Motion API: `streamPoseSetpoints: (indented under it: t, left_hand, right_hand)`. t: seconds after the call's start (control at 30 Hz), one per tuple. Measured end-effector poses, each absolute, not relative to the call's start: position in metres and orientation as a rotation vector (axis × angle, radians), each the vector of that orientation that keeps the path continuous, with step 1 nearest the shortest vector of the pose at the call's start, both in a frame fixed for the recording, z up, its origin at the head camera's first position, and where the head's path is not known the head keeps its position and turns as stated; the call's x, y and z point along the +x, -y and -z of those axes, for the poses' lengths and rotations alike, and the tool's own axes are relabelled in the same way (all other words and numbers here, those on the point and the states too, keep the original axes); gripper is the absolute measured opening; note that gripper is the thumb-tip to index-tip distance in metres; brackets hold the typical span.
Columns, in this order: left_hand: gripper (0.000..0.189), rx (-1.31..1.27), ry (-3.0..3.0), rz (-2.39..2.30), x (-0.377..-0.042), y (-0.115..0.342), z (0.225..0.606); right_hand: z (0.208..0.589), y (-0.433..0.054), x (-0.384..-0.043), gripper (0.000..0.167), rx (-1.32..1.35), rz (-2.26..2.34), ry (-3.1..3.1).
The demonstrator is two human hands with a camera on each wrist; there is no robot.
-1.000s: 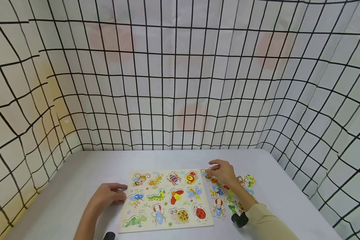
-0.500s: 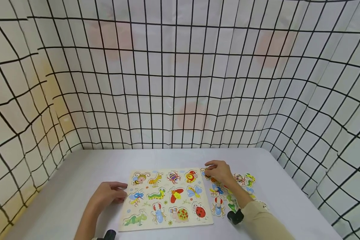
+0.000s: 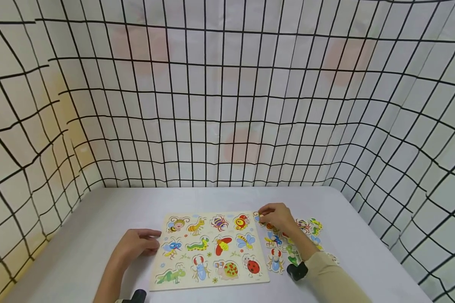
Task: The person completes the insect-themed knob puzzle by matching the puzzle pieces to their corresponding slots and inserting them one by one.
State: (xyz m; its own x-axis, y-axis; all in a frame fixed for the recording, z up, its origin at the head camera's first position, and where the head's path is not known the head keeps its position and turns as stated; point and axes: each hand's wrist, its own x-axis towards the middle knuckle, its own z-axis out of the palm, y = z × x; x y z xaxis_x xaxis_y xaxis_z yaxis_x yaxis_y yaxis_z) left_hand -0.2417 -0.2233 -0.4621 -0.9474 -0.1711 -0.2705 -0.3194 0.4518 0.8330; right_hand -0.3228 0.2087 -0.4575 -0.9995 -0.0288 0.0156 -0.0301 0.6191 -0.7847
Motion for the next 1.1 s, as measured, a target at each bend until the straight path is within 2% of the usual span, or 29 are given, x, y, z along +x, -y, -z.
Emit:
streamPoseSetpoints:
  t: [1.1]
  left_hand:
    - [0.037,-0.444,-2.557,-1.488,-0.244,0.224,0.465]
  right_hand:
    - [0.463,-0.224,-0.341,0.02,0.018,-1.61,2.914]
